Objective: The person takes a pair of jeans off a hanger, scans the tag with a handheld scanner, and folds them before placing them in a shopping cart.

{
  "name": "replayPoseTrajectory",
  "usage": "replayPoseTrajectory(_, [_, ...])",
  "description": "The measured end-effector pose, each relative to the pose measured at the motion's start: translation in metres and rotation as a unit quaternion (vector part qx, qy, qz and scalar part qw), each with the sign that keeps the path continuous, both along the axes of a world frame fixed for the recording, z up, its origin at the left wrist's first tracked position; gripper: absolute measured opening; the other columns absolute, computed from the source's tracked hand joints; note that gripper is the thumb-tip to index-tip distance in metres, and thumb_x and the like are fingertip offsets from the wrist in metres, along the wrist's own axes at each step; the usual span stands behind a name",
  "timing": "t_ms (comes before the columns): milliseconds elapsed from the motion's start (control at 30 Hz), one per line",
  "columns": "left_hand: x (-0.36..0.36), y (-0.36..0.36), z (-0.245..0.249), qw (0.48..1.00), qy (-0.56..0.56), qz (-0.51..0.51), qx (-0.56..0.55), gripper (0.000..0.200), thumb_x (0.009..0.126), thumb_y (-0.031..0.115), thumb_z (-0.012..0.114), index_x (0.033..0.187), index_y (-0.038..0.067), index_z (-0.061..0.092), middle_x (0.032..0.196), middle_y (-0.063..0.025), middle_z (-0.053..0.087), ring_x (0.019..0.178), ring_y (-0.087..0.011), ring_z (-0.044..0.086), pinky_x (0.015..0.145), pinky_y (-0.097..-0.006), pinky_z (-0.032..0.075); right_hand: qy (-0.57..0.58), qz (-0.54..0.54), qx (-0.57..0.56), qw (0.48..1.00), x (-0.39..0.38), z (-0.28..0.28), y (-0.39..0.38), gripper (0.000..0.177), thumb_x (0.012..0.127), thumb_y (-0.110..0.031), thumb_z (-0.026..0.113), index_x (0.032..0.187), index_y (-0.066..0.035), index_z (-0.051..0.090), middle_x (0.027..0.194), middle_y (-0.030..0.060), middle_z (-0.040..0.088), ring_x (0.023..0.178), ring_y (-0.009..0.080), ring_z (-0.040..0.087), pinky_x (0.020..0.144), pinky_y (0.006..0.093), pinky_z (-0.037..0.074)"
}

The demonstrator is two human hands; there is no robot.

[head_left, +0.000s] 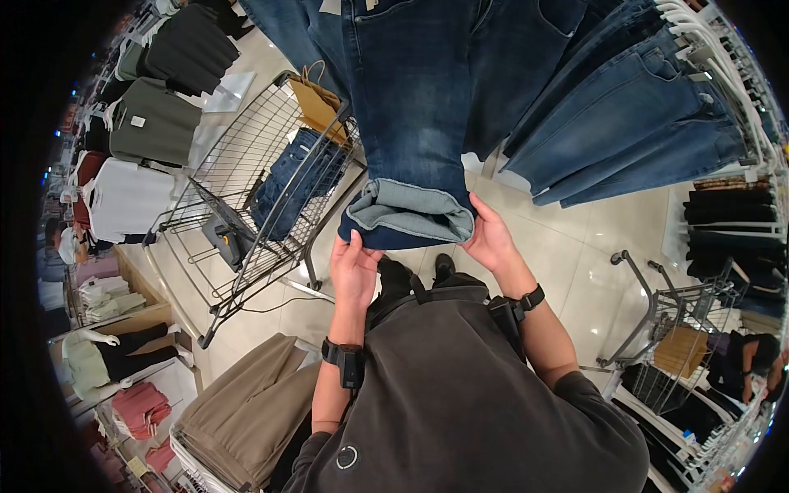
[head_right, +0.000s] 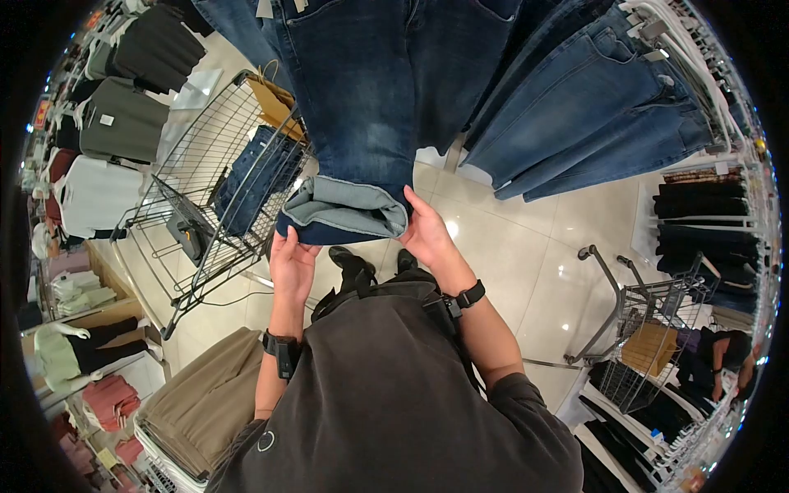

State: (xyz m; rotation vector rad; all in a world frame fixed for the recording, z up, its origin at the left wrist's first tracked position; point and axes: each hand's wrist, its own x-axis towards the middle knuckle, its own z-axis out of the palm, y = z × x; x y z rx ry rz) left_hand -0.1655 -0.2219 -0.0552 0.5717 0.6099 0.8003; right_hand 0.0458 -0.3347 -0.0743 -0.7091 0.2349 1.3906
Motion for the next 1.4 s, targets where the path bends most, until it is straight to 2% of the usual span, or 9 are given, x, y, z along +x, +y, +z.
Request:
replayPoseTrajectory(200, [-0.007, 0.005, -0.006, 0.999, 0.016, -0.042, 0.014, 0.035, 0.101, 0.027, 0.042, 0.124, 0.003, 0.052, 0.122, -0.0123, 0.06, 0.108, -0.0238, 0.061, 0.092, -0.0384, 0.05, -0.073, 0.022, 0.046, 0.996, 0.009, -0.009, -0.008, 0.026, 0.095, -0.021, 0.052, 0.114, -0.003, 0.058, 0.107, 0.0084, 0.067, 0.095, 0.0176, 0.065, 0.083, 0.0314, 0.05])
replayPoseTrajectory(433, [0.001, 0.008, 0.008, 0.981, -0.052, -0.11, -0.15, 0.053, 0.1, 0.044, 0.038, 0.127, 0.0, 0.051, 0.123, -0.0139, 0.06, 0.113, -0.0259, 0.059, 0.093, -0.0402, 0.049, -0.16, 0.052, 0.011, 0.986, 0.01, 0.019, -0.009, 0.02, 0.089, -0.01, 0.059, 0.107, -0.002, 0.059, 0.096, 0.0035, 0.065, 0.085, 0.0097, 0.063, 0.073, 0.0237, 0.05])
replayPoseTrajectory(533, [0.006, 0.006, 0.0, 0.978, 0.056, -0.101, -0.171, 0.048, 0.099, 0.039, 0.043, 0.126, 0.001, 0.052, 0.124, -0.0132, 0.059, 0.114, -0.024, 0.058, 0.094, -0.0403, 0.048, -0.191, 0.064, 0.005, 0.979, 0.008, 0.013, -0.009, 0.023, 0.087, -0.008, 0.06, 0.109, -0.001, 0.059, 0.097, 0.0036, 0.065, 0.084, 0.0093, 0.062, 0.075, 0.0229, 0.049])
replayPoseTrajectory(800, [0.003, 0.015, -0.007, 0.954, 0.292, -0.015, 0.066, 0.012, 0.089, 0.012, 0.062, 0.081, 0.007, 0.055, 0.074, -0.0011, 0.062, 0.059, -0.0073, 0.059, 0.051, -0.0216, 0.05, -0.338, 0.034, -0.057, 0.939, 0.016, 0.009, -0.012, 0.02, 0.082, 0.0, 0.062, 0.102, 0.0, 0.062, 0.092, 0.0028, 0.065, 0.081, 0.0086, 0.06, 0.075, 0.0216, 0.047])
replayPoseTrajectory(933, [0.005, 0.018, -0.008, 0.903, 0.37, 0.047, 0.212, 0.024, 0.088, 0.004, 0.06, 0.071, 0.006, 0.043, 0.06, 0.0003, 0.049, 0.054, -0.0068, 0.054, 0.043, -0.0218, 0.046, -0.533, -0.005, -0.122, 0.837, 0.017, -0.006, -0.01, 0.015, 0.082, 0.001, 0.059, 0.097, -0.001, 0.064, 0.081, -0.0006, 0.064, 0.072, 0.0068, 0.057, 0.066, 0.0224, 0.044])
replayPoseTrajectory(1100, [-0.006, 0.031, -0.024, 0.809, 0.454, 0.067, 0.367, 0.028, 0.086, 0.0, 0.059, 0.069, 0.007, 0.037, 0.057, 0.0008, 0.042, 0.045, -0.0093, 0.05, 0.035, -0.0245, 0.042, -0.706, -0.006, -0.264, 0.657, 0.018, 0.001, -0.009, 0.027, 0.071, -0.001, 0.059, 0.095, -0.01, 0.066, 0.06, 0.0058, 0.055, 0.054, 0.0182, 0.056, 0.052, 0.034, 0.043])
replayPoseTrajectory(1233, [-0.004, 0.031, -0.01, 0.92, 0.351, 0.045, 0.169, 0.029, 0.086, 0.0, 0.059, 0.071, 0.01, 0.036, 0.059, 0.0011, 0.043, 0.05, -0.0077, 0.049, 0.04, -0.0235, 0.041, -0.778, -0.003, -0.267, 0.569, 0.02, 0.004, -0.008, 0.039, 0.069, 0.002, 0.054, 0.104, -0.01, 0.066, 0.052, 0.0093, 0.046, 0.045, 0.017, 0.043, 0.048, 0.0311, 0.037])
replayPoseTrajectory(1333, [-0.003, 0.034, -0.018, 0.941, 0.299, 0.068, 0.144, 0.026, 0.086, 0.0, 0.059, 0.076, 0.011, 0.037, 0.063, 0.0008, 0.046, 0.057, -0.0083, 0.054, 0.043, -0.0219, 0.041, -0.761, 0.024, -0.215, 0.611, 0.02, 0.005, -0.003, 0.042, 0.07, 0.003, 0.052, 0.108, -0.009, 0.066, 0.054, 0.0113, 0.049, 0.047, 0.0174, 0.047, 0.05, 0.0323, 0.04])
replayPoseTrajectory(1400, [-0.001, 0.031, -0.02, 0.956, 0.274, 0.043, 0.092, 0.015, 0.094, 0.017, 0.054, 0.086, 0.009, 0.044, 0.07, -0.0015, 0.052, 0.059, -0.0115, 0.057, 0.049, -0.0232, 0.043, -0.741, 0.04, -0.153, 0.652, 0.018, 0.001, 0.002, 0.044, 0.072, 0.003, 0.051, 0.113, -0.007, 0.065, 0.054, 0.0106, 0.054, 0.044, 0.0154, 0.052, 0.048, 0.0299, 0.043])
